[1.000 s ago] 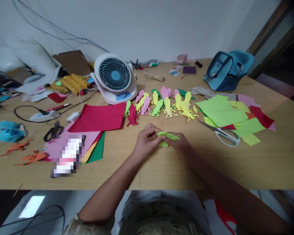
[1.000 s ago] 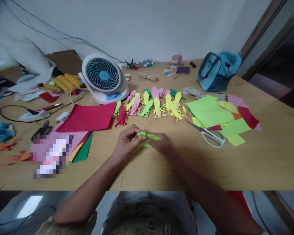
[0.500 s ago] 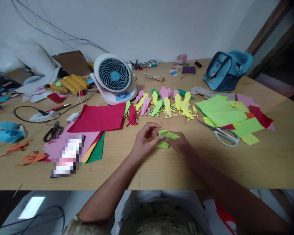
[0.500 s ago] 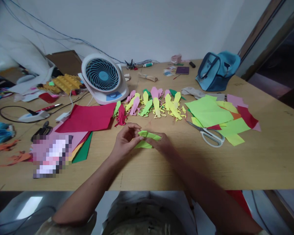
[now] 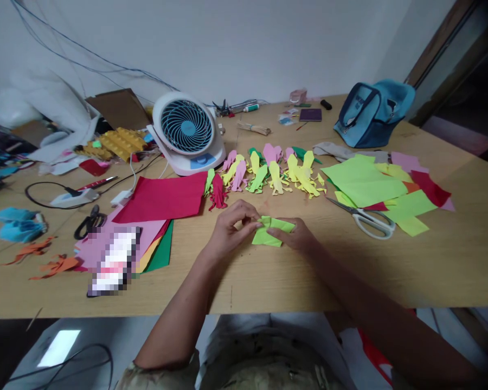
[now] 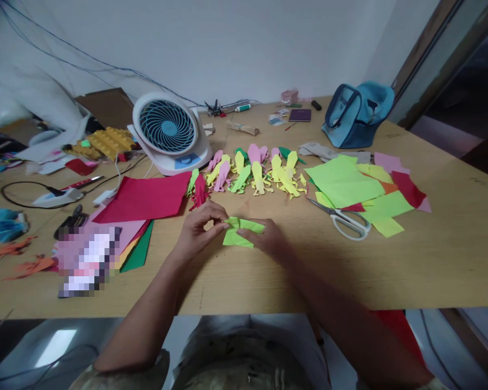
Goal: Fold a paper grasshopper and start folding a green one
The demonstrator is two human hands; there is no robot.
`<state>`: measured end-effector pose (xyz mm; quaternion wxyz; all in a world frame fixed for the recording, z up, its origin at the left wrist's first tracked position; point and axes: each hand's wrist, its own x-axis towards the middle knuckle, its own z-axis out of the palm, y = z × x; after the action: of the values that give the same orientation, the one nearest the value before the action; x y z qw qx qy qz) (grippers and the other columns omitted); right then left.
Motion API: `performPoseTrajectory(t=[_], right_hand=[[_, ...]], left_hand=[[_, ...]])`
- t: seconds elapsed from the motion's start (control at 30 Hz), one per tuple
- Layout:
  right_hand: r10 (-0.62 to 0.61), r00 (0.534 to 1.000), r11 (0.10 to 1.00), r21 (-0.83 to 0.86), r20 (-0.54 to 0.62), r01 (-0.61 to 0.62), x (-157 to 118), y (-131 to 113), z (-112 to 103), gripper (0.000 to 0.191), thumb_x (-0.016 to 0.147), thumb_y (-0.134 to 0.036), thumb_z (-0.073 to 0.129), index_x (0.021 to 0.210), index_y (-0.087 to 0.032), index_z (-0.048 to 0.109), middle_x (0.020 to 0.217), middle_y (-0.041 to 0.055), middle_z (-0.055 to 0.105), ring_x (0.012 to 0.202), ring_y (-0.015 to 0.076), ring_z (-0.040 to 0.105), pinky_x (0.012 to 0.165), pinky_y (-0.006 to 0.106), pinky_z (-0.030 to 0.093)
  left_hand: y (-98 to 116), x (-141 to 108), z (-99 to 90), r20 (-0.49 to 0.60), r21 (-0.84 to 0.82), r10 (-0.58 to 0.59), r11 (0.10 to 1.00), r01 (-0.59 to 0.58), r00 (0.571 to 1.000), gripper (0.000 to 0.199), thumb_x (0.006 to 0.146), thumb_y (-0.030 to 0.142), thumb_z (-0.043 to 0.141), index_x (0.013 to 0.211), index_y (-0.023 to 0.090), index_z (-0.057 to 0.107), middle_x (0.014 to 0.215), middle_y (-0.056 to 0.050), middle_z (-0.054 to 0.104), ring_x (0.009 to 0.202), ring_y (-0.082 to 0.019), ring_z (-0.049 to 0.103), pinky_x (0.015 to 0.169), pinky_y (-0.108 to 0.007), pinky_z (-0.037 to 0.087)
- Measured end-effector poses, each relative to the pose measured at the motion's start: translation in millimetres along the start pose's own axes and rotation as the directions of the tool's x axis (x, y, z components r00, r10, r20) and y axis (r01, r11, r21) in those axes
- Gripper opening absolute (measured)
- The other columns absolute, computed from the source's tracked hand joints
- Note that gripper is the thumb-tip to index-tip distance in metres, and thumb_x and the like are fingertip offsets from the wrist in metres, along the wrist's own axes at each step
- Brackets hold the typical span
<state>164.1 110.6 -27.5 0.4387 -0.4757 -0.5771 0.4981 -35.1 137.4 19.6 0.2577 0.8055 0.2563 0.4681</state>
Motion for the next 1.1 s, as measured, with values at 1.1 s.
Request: performPoseTrajectory(t=[1.1], right_hand=[[0.003, 1.000, 0.997, 0.076, -0.028, -0.001, -1, -4, 9, 0.035, 0.076, -0.044, 0.067, 0.094, -0.015, 0.077, 0.075, 0.0025, 0.072, 0.068, 0.0176, 0.064, 0.062, 0.026, 0.048]], left_hand=[[-7, -12, 37.6, 0.010, -0.412, -0.582, 0.738, 0.534, 0.813, 0.035, 0.066, 0.039, 0.086, 0.074, 0.016, 0.061, 0.057, 0.006, 0.044, 0.051, -0.007, 0.039, 0.049, -0.019, 0.029]])
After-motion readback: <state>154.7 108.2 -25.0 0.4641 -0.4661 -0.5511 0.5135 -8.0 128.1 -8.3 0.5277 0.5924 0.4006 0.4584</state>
